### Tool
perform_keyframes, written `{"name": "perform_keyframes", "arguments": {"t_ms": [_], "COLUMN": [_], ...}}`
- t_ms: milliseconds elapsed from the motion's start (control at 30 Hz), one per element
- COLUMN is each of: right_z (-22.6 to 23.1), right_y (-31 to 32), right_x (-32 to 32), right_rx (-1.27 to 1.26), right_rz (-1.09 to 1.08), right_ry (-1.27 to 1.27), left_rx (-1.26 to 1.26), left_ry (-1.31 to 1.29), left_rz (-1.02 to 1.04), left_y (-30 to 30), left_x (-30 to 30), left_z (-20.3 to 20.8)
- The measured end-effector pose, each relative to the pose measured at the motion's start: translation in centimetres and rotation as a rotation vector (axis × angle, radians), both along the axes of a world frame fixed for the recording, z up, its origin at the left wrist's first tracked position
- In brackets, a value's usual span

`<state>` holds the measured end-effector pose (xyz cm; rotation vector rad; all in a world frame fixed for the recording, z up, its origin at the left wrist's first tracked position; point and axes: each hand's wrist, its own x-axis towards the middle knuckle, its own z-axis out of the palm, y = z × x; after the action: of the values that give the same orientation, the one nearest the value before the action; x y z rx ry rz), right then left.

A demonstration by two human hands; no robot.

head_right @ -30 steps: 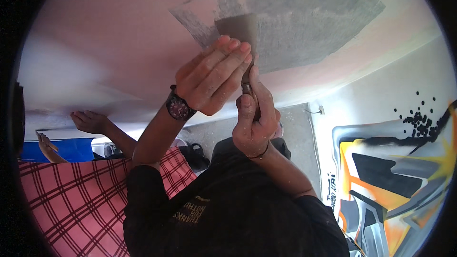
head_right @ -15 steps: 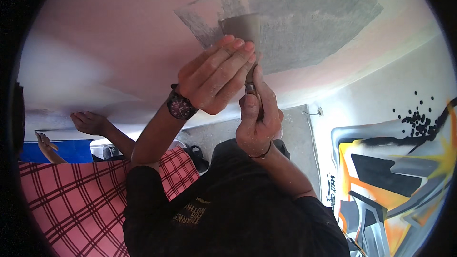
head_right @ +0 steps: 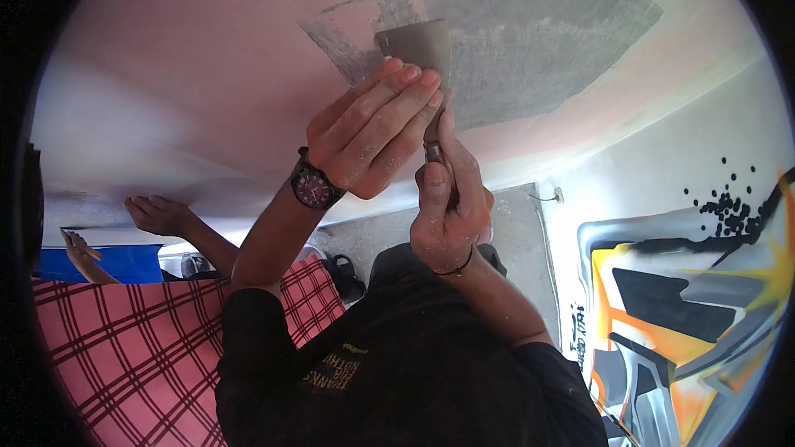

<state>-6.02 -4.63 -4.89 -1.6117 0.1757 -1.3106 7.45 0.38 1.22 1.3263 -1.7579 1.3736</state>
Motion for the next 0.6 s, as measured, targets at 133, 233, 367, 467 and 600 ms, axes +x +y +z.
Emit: {"name": "perform_keyframes", "arguments": {"t_ms": [133, 233, 367, 467, 600], "right_z": [1.1, 0.9, 0.4, 0.1, 0.3], "right_y": [-0.1, 0.4, -0.3, -0.1, -0.6], "right_x": [0.6, 0.1, 0.5, -0.6, 0.5], "right_rx": [-0.022, 0.031, 0.017, 0.016, 0.008], "right_rz": [-0.055, -0.03, -0.013, -0.007, -0.027], "right_ry": [0.063, 0.034, 0.064, 0.071, 0.055], "left_rx": [-0.038, -0.017, -0.023, 0.0, -0.009], "left_ry": [-0.031, -0.006, -0.002, 0.014, -0.015], "left_rz": [0.012, -0.001, -0.002, 0.019, 0.031], "left_y": [-0.5, 0.0, -0.6, 0.2, -0.5], "left_x": [0.6, 0.1, 0.7, -0.3, 0.5], "left_z": [1.2, 0.9, 0.4, 0.4, 0.6]}}
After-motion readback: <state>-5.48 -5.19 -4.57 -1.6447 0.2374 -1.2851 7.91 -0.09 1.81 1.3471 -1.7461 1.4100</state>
